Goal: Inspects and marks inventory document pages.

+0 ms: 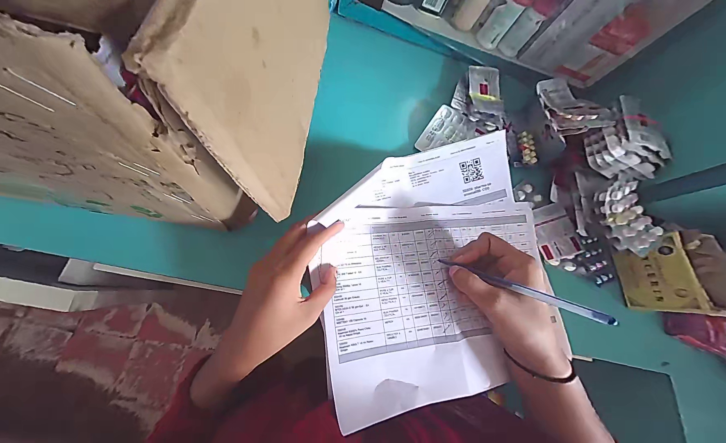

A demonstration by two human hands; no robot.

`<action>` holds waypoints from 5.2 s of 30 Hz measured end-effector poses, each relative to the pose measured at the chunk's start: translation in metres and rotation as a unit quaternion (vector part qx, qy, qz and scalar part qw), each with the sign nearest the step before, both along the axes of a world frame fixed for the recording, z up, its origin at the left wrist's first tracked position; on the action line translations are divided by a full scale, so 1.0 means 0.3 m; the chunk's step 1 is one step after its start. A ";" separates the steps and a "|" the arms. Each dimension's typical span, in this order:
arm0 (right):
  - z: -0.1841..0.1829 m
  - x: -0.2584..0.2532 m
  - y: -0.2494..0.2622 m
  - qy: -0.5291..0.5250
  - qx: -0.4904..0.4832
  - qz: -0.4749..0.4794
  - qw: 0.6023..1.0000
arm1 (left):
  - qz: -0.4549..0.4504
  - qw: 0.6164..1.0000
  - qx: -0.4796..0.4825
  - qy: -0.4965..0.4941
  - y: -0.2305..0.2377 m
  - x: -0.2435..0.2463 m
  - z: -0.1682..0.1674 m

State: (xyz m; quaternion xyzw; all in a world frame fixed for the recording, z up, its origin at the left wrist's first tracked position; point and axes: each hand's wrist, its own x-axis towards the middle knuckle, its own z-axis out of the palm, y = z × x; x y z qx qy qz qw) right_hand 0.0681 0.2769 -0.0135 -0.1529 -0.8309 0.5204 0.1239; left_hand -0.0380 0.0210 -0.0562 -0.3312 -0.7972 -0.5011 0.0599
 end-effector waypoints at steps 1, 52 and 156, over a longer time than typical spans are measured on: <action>-0.007 0.000 0.003 0.010 -0.002 0.000 1.000 | -0.005 1.000 -0.002 -0.004 -0.003 -0.001 0.001; -0.011 0.010 -0.004 0.011 0.036 -0.021 0.999 | -0.083 0.996 -0.012 -0.025 -0.030 -0.026 0.013; -0.027 0.082 0.003 0.047 0.011 0.009 0.999 | -0.087 0.996 -0.005 -0.001 -0.028 -0.039 0.014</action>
